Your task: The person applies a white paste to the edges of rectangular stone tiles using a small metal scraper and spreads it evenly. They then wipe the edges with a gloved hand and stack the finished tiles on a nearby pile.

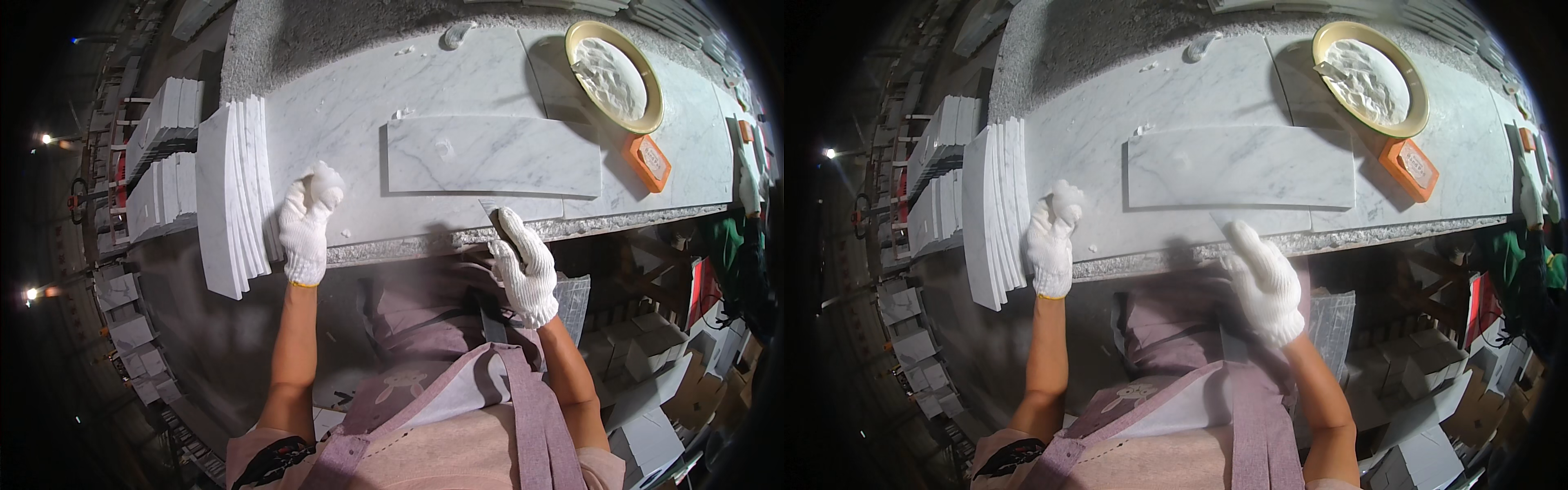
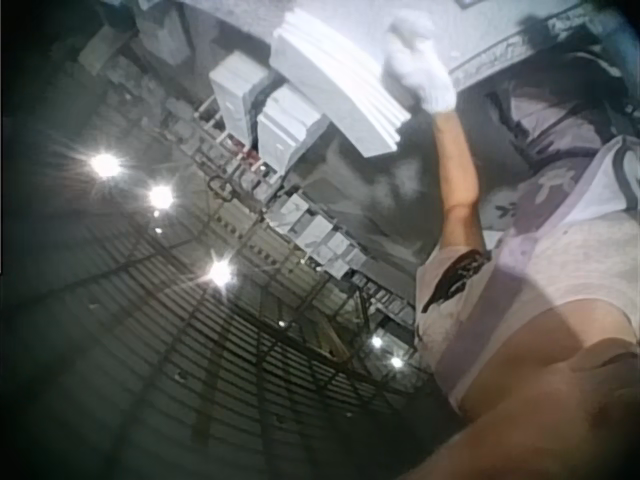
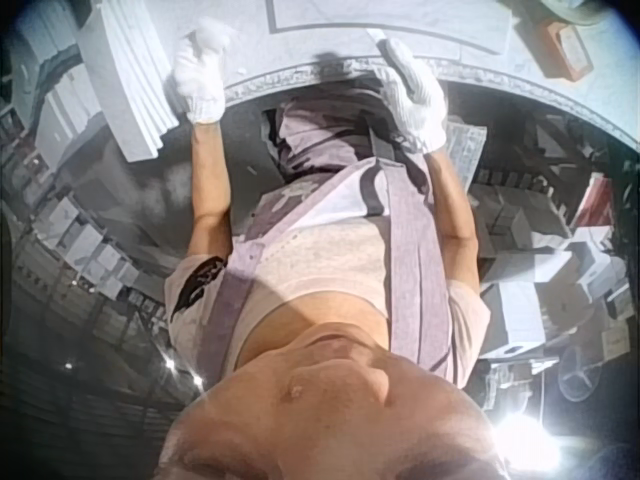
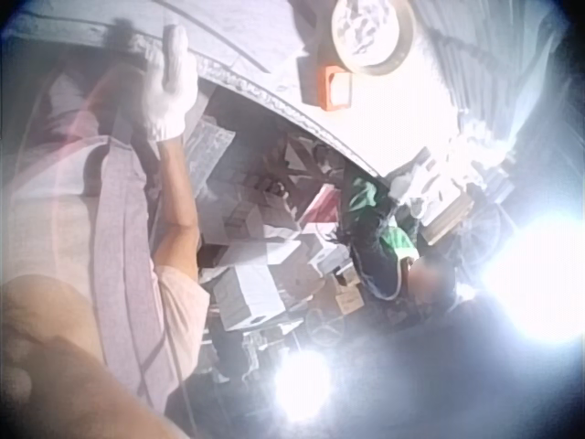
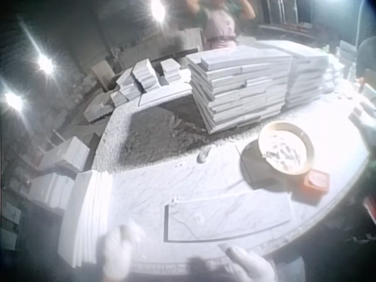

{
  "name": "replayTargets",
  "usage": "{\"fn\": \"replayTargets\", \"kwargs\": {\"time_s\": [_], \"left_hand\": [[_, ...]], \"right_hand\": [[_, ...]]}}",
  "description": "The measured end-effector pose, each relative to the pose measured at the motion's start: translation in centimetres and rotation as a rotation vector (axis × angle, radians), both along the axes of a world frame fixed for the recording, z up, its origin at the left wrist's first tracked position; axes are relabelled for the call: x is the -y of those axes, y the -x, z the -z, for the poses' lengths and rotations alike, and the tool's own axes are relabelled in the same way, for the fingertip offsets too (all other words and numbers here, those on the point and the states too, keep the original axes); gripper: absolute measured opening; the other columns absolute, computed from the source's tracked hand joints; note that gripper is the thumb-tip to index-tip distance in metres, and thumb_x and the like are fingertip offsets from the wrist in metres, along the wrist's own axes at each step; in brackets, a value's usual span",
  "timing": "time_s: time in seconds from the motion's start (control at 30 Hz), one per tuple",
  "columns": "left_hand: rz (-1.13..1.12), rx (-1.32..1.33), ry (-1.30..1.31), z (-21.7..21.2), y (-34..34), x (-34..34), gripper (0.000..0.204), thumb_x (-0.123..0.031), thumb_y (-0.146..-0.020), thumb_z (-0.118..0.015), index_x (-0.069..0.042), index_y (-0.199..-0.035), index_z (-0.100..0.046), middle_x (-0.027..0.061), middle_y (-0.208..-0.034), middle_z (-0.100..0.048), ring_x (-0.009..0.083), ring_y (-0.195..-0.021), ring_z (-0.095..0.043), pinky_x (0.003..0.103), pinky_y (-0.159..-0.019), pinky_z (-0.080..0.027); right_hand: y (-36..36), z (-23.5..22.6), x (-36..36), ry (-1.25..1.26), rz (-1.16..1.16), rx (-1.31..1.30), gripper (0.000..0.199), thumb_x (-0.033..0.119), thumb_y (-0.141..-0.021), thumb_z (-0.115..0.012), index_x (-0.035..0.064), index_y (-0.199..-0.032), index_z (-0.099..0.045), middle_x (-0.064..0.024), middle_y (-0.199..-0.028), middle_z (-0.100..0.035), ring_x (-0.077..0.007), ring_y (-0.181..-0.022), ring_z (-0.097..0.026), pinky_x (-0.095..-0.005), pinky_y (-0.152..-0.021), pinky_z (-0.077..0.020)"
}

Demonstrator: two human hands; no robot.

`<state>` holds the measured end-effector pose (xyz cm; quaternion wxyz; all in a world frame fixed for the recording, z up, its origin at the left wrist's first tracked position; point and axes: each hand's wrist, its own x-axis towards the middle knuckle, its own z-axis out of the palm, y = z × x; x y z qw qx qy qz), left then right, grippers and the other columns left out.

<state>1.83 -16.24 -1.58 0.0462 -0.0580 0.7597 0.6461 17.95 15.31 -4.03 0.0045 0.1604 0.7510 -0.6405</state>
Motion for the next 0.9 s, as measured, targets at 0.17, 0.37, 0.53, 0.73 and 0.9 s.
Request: {"fn": "replayTargets", "kwargs": {"time_s": [0.17, 0.37, 0.53, 0.73, 0.9], "left_hand": [[-0.075, -0.096, 0.015, -0.4, 4.1, -1.6, 0.040, -0.005, -0.100, -0.077, -0.002, -0.138, -0.065, 0.0056, -0.123, -0.072, 0.0134, -0.110, -0.068, 0.030, -0.100, -0.056], [0.084, -0.231, 0.376, -0.3, 11.0, -3.8, 0.048, -0.004, -0.100, -0.074, 0.000, -0.146, -0.061, 0.0076, -0.134, -0.071, 0.0167, -0.123, -0.065, 0.030, -0.110, -0.051], [0.292, -0.401, 0.570, 1.1, 16.8, -4.9, 0.047, 0.008, -0.097, -0.068, -0.002, -0.143, -0.064, 0.0094, -0.141, -0.069, 0.0191, -0.128, -0.066, 0.033, -0.111, -0.054], [0.341, -0.384, 0.333, -0.6, 21.7, -7.4, 0.044, 0.011, -0.094, -0.064, -0.003, -0.135, -0.068, 0.0115, -0.132, -0.074, 0.0227, -0.123, -0.071, 0.036, -0.105, -0.060], [0.147, -0.432, 0.311, -4.2, 15.9, -8.7, 0.040, -0.005, -0.098, -0.076, -0.001, -0.137, -0.065, 0.0106, -0.129, -0.073, 0.0213, -0.119, -0.069, 0.036, -0.102, -0.059]], "right_hand": [[0.3, 0.1, 0.0, -0.114, -0.034, -0.096, 0.048, -0.001, -0.102, -0.066, 0.0008, -0.150, -0.062, -0.0131, -0.134, -0.071, -0.0146, -0.089, -0.063, -0.0280, -0.076, -0.0517], [0.0, -0.4, -0.2, -0.105, -0.001, -0.083, 0.050, 0.000, -0.096, -0.069, 0.0048, -0.146, -0.067, -0.0193, -0.141, -0.070, -0.0324, -0.128, -0.068, -0.0380, -0.110, -0.0522], [-0.1, -0.6, -0.4, -0.155, 0.016, -0.064, 0.048, 0.001, -0.098, -0.069, 0.0043, -0.145, -0.067, -0.0205, -0.137, -0.070, -0.0332, -0.126, -0.068, -0.0383, -0.110, -0.0518], [-0.2, -0.3, -0.7, -0.207, 0.015, -0.140, 0.050, -0.006, -0.095, -0.064, 0.0040, -0.143, -0.069, -0.0207, -0.130, -0.073, -0.0334, -0.120, -0.070, -0.0392, -0.106, -0.0537], [0.1, -0.9, -0.7, -0.065, 0.085, -0.001, 0.046, -0.004, -0.097, -0.064, 0.0021, -0.142, -0.069, -0.0220, -0.128, -0.073, -0.0319, -0.117, -0.071, -0.0385, -0.103, -0.0547]]}}
